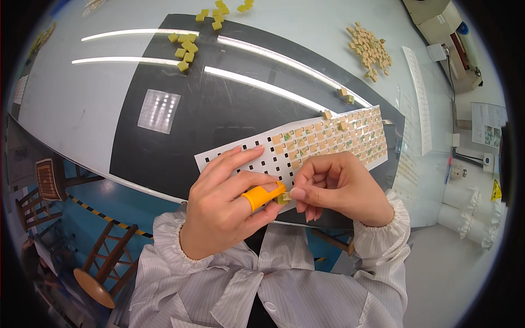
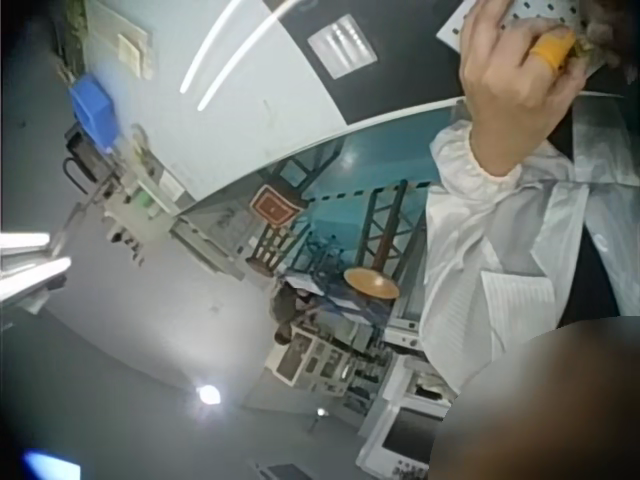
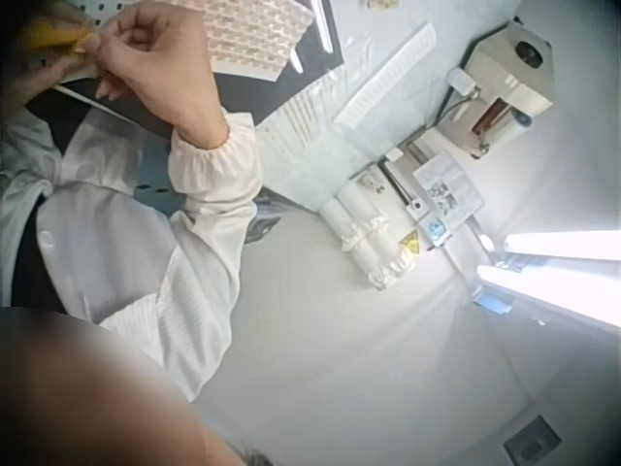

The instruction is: Placing small yellow electronic components into designated slots on a white panel.

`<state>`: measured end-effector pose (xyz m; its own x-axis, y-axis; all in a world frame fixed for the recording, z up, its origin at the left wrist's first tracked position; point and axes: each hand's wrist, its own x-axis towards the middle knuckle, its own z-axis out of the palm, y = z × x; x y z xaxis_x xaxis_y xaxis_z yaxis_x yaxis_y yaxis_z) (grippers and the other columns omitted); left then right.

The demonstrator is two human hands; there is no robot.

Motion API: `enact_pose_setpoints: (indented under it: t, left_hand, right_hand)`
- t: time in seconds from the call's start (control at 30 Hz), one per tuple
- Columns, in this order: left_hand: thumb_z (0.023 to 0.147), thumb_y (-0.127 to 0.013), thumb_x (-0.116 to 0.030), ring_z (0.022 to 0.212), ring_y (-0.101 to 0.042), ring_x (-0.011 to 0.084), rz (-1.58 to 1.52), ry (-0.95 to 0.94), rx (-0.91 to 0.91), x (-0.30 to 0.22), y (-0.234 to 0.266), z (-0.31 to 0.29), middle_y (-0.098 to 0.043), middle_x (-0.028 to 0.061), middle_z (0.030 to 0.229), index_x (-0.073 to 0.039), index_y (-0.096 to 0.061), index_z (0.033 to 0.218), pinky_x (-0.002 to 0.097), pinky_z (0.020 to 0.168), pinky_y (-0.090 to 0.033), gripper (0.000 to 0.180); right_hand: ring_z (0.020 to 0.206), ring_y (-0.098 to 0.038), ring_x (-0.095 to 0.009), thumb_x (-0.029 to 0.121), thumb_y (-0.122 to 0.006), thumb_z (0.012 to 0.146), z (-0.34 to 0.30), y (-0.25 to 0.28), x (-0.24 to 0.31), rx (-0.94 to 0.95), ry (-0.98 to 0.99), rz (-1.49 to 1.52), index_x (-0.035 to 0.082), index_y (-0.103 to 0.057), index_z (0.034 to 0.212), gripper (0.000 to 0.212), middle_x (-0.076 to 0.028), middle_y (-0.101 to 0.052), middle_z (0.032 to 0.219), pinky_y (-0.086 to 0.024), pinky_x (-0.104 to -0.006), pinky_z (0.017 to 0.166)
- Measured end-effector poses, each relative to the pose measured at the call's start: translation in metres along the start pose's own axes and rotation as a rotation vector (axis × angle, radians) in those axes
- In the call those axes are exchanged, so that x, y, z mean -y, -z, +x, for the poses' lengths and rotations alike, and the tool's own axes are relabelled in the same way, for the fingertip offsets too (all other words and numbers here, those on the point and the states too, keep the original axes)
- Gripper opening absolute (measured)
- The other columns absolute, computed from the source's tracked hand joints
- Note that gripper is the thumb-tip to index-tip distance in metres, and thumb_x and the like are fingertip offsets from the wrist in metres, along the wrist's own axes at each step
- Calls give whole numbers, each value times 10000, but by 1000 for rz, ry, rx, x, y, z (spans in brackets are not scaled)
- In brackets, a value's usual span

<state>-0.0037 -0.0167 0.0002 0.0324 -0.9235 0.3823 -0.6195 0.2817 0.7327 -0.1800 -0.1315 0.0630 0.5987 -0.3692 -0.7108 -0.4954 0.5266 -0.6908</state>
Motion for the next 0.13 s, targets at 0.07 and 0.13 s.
enact_pose_setpoints:
  t: [0.07,0.13]
  left_hand:
    - [605,-844,-96,1087,-651,299,-1,5,3,0,0,0,-722,25,871,-76,-731,778,498,943,-497,207]
    - [607,-849,-103,1094,-647,307,7,5,10,0,1,-1,-724,22,874,-84,-739,793,502,950,-491,217]
  right_hand:
    - [589,-628,-74,106,-712,873,0,0,-4,18,-9,29,-8,-643,861,134,-57,-666,738,-509,-173,556]
    - [634,-649,-87,119,-711,878,0,0,-7,29,13,1,-1,-646,866,138,-62,-675,757,-533,-197,581]
